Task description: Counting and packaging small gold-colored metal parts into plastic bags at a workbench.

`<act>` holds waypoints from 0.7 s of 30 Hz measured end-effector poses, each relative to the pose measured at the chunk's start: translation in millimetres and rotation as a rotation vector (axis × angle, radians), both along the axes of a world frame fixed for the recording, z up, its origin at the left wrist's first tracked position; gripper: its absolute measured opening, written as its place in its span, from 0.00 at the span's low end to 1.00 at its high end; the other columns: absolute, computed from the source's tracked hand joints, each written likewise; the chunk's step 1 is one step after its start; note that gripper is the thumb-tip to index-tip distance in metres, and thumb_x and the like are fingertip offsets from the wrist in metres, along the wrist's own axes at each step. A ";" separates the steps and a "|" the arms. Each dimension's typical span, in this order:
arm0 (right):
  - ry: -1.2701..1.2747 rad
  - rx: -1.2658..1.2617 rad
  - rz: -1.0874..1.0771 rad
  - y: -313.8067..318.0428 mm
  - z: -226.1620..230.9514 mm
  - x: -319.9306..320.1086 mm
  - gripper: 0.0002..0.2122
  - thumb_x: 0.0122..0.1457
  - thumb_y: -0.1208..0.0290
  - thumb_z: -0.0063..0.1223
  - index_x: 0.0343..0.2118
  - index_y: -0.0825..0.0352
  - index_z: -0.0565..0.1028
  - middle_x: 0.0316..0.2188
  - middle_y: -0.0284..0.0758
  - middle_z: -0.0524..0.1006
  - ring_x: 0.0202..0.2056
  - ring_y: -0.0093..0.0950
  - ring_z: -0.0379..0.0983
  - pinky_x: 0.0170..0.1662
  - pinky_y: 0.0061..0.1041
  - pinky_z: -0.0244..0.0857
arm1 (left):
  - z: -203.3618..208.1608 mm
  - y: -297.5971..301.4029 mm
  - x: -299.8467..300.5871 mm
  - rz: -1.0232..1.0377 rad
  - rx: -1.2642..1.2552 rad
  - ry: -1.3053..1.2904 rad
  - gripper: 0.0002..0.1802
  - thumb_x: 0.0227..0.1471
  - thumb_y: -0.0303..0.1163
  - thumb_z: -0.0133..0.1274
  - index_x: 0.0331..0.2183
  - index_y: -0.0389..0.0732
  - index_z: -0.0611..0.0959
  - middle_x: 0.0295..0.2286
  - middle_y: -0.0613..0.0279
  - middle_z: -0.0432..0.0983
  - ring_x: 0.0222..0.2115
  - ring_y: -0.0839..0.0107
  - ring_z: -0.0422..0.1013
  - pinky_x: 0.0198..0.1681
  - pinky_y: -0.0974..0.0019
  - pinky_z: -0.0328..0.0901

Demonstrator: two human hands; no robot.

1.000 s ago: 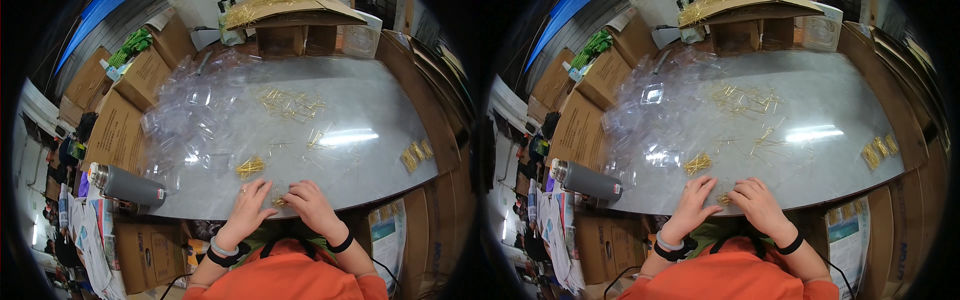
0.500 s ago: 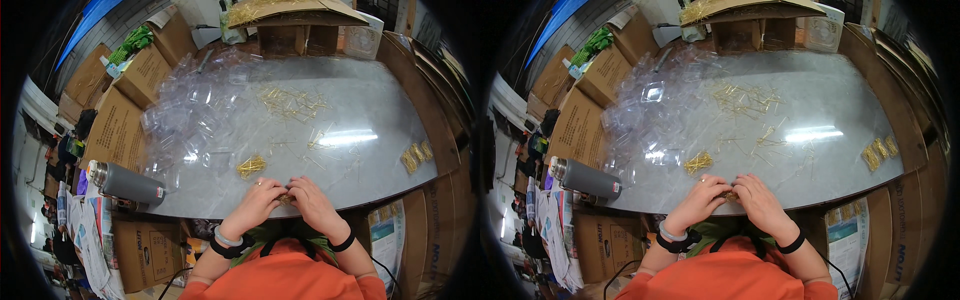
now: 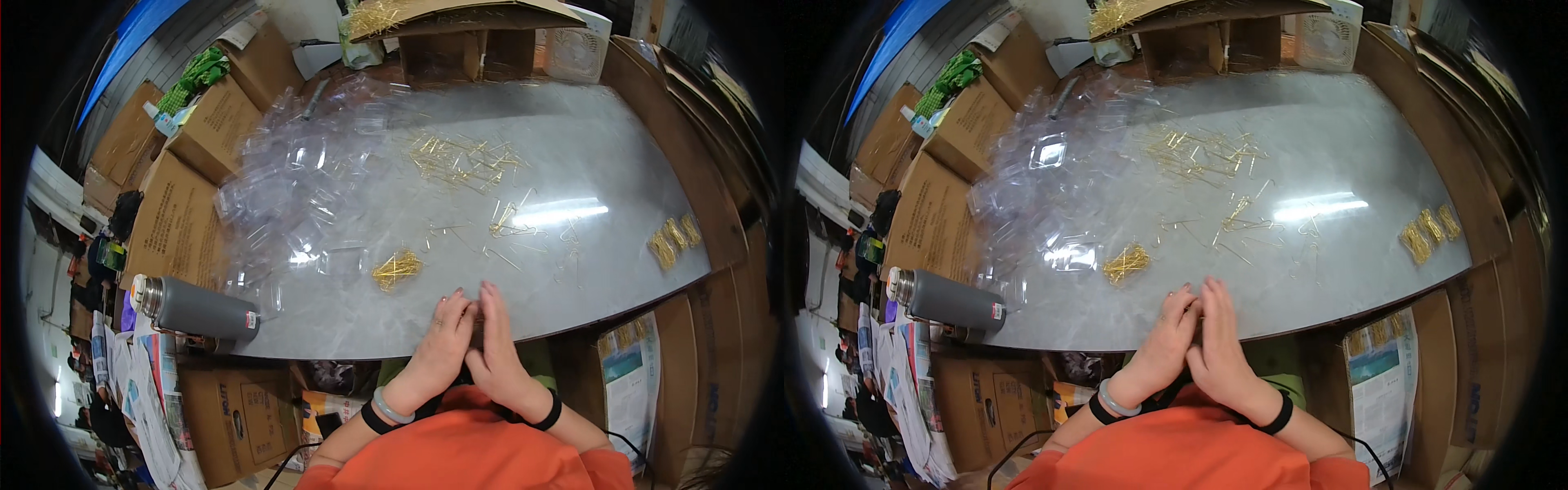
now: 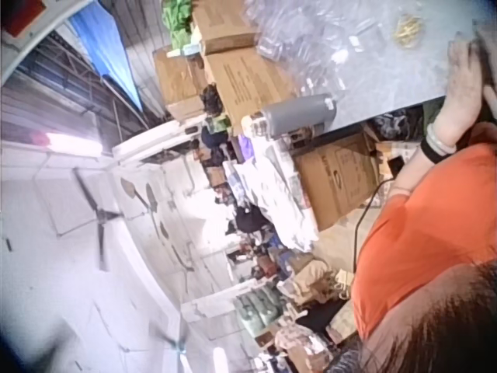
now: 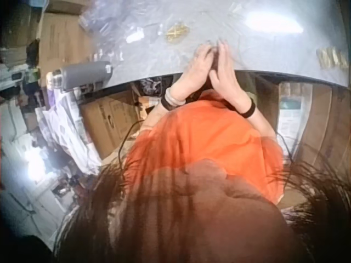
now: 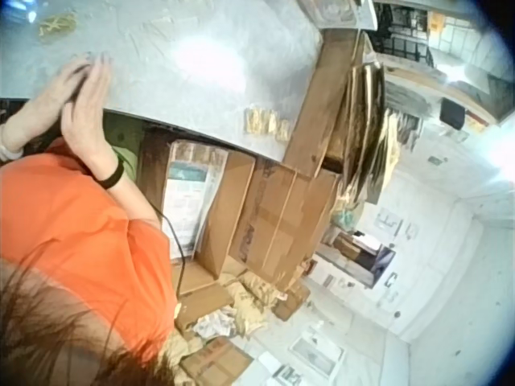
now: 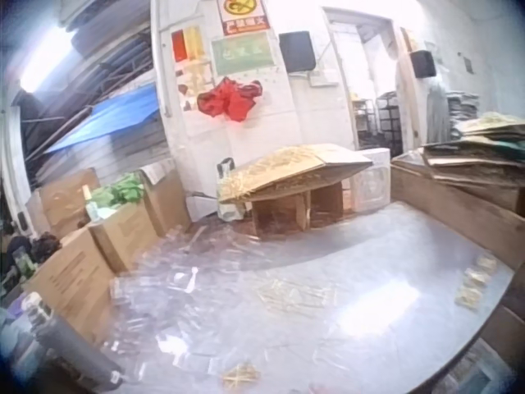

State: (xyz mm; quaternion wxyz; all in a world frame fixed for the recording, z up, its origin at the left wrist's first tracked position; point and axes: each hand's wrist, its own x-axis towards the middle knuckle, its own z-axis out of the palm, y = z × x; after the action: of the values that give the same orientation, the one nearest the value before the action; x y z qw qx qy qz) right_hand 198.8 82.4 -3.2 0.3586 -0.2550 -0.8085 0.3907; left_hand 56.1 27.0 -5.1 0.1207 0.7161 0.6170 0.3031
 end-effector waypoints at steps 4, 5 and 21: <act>-0.022 -0.028 0.122 20.8 9.1 3.7 0.40 0.51 0.87 0.45 0.70 0.76 0.46 0.70 0.57 0.49 0.72 0.55 0.44 0.73 0.46 0.43 | 0.1 -4.4 -1.2 0.054 0.002 -0.018 0.32 0.54 0.15 0.47 0.61 0.24 0.65 0.57 0.35 0.61 0.62 0.37 0.58 0.66 0.47 0.58; -0.045 0.014 0.106 23.2 15.2 7.1 0.36 0.53 0.87 0.47 0.68 0.77 0.53 0.68 0.56 0.56 0.69 0.54 0.52 0.71 0.45 0.50 | -0.1 -5.6 0.7 0.072 0.028 -0.022 0.32 0.53 0.15 0.47 0.61 0.23 0.65 0.57 0.35 0.61 0.62 0.36 0.58 0.66 0.46 0.58; -0.285 0.442 0.016 30.0 11.4 17.5 0.23 0.55 0.78 0.58 0.56 0.73 0.72 0.57 0.46 0.73 0.60 0.45 0.69 0.64 0.44 0.63 | -4.6 -12.4 0.1 0.115 -0.041 -0.205 0.37 0.52 0.12 0.43 0.64 0.23 0.58 0.58 0.31 0.60 0.61 0.35 0.59 0.66 0.47 0.58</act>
State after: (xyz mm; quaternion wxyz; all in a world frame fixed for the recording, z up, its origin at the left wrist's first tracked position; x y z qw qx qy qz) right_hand 216.3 112.4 8.2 0.2852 -0.2163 -0.9186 0.1674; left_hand 56.2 14.6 -9.7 0.1804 0.6421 0.6477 0.3684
